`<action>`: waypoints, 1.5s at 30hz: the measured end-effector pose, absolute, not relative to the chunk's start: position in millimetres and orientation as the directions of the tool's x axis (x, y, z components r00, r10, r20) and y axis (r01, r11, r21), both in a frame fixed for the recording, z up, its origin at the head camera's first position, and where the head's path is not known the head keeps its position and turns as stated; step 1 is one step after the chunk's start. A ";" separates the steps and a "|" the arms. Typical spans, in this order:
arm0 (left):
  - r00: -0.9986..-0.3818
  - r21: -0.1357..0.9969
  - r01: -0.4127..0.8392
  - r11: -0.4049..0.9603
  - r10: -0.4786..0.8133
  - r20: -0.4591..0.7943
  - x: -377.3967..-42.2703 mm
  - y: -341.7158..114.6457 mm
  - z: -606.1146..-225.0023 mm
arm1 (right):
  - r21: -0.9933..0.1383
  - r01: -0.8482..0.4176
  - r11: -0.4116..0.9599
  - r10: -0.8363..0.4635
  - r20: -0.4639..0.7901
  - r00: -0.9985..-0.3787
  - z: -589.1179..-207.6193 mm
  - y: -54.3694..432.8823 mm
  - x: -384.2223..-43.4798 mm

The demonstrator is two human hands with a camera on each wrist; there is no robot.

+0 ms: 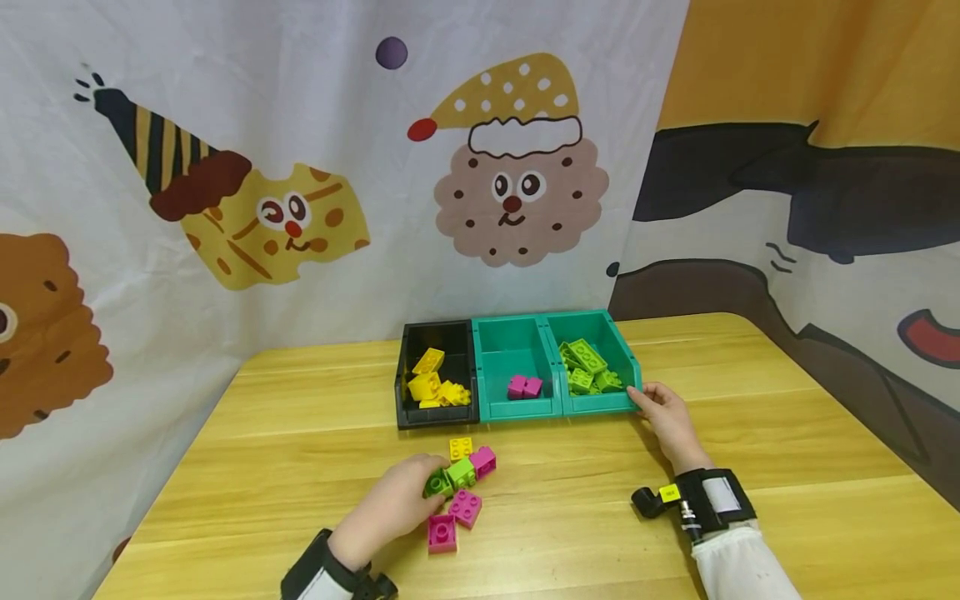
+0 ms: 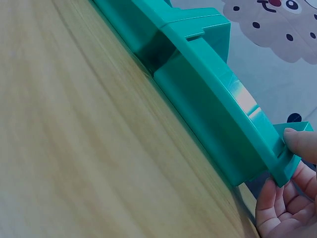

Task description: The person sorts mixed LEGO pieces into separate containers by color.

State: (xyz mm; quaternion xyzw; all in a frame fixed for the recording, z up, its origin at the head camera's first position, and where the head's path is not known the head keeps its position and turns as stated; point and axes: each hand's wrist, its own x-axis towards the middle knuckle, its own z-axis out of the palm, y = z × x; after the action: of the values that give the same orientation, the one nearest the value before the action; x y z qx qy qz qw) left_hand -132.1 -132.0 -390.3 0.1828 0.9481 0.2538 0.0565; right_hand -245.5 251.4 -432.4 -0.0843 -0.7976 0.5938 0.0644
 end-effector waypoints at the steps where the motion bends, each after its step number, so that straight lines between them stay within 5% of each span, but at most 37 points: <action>1: -0.927 0.501 0.320 0.804 0.375 -0.009 -131.9 -131.9 -389.7 | -0.957 0.059 0.283 0.211 0.002 -0.978 -432.4 251.5 -245.4; 27: -0.943 0.517 0.321 0.794 0.316 0.100 -136.2 -135.2 -373.5 | -0.953 0.058 0.297 0.202 0.003 -0.979 -436.8 251.3 -244.9; 45: -0.921 0.501 0.386 0.775 0.353 0.163 -167.6 -90.0 -329.1 | -0.961 0.042 0.275 0.212 0.018 -0.977 -436.0 252.7 -246.6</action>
State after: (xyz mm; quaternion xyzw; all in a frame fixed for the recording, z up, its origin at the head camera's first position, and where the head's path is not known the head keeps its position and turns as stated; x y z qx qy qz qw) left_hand -167.6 -90.0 -329.1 0.1964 0.9415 0.2723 -0.0299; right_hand -246.6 252.7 -436.0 -0.0801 -0.7952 0.5969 0.0712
